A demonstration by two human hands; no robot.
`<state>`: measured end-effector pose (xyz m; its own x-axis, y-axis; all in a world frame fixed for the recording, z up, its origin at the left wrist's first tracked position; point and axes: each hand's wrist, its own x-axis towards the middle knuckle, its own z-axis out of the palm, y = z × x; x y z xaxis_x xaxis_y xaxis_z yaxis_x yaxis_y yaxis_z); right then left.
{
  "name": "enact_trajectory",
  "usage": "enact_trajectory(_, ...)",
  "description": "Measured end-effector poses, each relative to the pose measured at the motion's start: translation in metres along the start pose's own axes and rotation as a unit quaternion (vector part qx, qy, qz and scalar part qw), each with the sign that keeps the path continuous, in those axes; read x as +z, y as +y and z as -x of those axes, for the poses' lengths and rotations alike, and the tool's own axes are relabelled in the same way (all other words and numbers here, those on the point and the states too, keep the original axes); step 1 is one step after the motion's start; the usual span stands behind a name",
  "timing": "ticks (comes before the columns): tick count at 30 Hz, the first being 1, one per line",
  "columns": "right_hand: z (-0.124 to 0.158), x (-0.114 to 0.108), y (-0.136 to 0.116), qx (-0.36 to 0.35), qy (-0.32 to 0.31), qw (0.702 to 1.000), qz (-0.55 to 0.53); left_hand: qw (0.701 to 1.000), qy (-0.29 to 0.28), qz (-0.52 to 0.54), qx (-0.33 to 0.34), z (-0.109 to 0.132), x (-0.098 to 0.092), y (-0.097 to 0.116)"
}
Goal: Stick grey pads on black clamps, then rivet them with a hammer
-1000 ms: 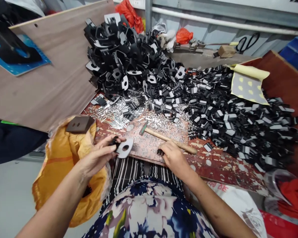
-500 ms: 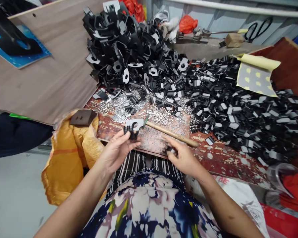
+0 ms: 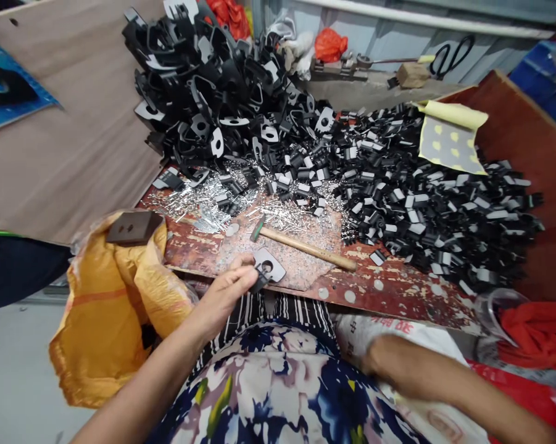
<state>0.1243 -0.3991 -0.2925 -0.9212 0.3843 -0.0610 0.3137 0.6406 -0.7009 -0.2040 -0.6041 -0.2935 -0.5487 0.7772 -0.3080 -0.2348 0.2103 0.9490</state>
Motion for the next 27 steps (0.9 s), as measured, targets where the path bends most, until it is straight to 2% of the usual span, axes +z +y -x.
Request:
enact_trajectory(1,-0.019,-0.007,-0.007,-0.035,-0.034,0.999,-0.011,1.0,-0.012,-0.022,0.005,0.0,0.004,-0.001)
enact_trajectory(2,-0.038,-0.011,-0.014,-0.05,-0.023,0.998,-0.017,0.999,-0.024,-0.024,0.003,0.001,0.009,-0.002)
enact_trajectory(4,-0.076,-0.009,-0.028,-0.045,0.142,0.988,-0.04,0.998,-0.054,0.025,-0.019,0.001,0.02,-0.003)
enact_trajectory(5,-0.092,-0.003,-0.035,-0.036,0.232,0.97,-0.057,0.995,-0.068,0.061,-0.036,0.001,0.025,-0.003)
enact_trajectory(6,-0.106,0.006,-0.041,-0.028,0.298,0.951,-0.076,0.991,-0.082,0.096,-0.052,0.001,0.03,-0.002)
enact_trajectory(7,-0.118,0.016,-0.047,-0.024,0.331,0.939,-0.091,0.986,-0.091,0.124,-0.064,0.001,0.035,-0.001)
enact_trajectory(11,-0.142,0.053,-0.062,-0.04,0.306,0.944,-0.118,0.98,-0.088,0.167,-0.057,0.004,0.051,0.006)
enact_trajectory(14,-0.145,0.062,-0.064,-0.023,0.303,0.942,-0.141,0.983,-0.084,0.158,-0.047,0.005,0.053,0.007)
enact_trajectory(16,-0.143,0.063,-0.063,-0.002,0.308,0.938,-0.158,0.991,-0.063,0.114,-0.022,0.002,0.048,0.007)
enact_trajectory(19,-0.141,0.062,-0.061,0.015,0.31,0.933,-0.18,0.997,0.021,-0.024,0.07,-0.014,0.03,0.012)
enact_trajectory(21,-0.139,0.062,-0.06,0.018,0.307,0.933,-0.186,0.975,0.07,-0.157,0.138,-0.028,0.016,0.02)
enact_trajectory(22,-0.139,0.063,-0.06,0.016,0.306,0.934,-0.185,0.954,0.095,-0.226,0.174,-0.034,0.011,0.024)
enact_trajectory(25,-0.138,0.066,-0.061,0.006,0.298,0.939,-0.17,0.866,0.176,-0.376,0.279,-0.041,0.004,0.036)
enact_trajectory(26,-0.138,0.067,-0.061,0.001,0.292,0.942,-0.165,0.851,0.173,-0.39,0.307,-0.039,0.005,0.038)
enact_trajectory(27,-0.138,0.068,-0.062,-0.006,0.284,0.945,-0.162,0.851,0.14,-0.39,0.323,-0.037,0.008,0.038)
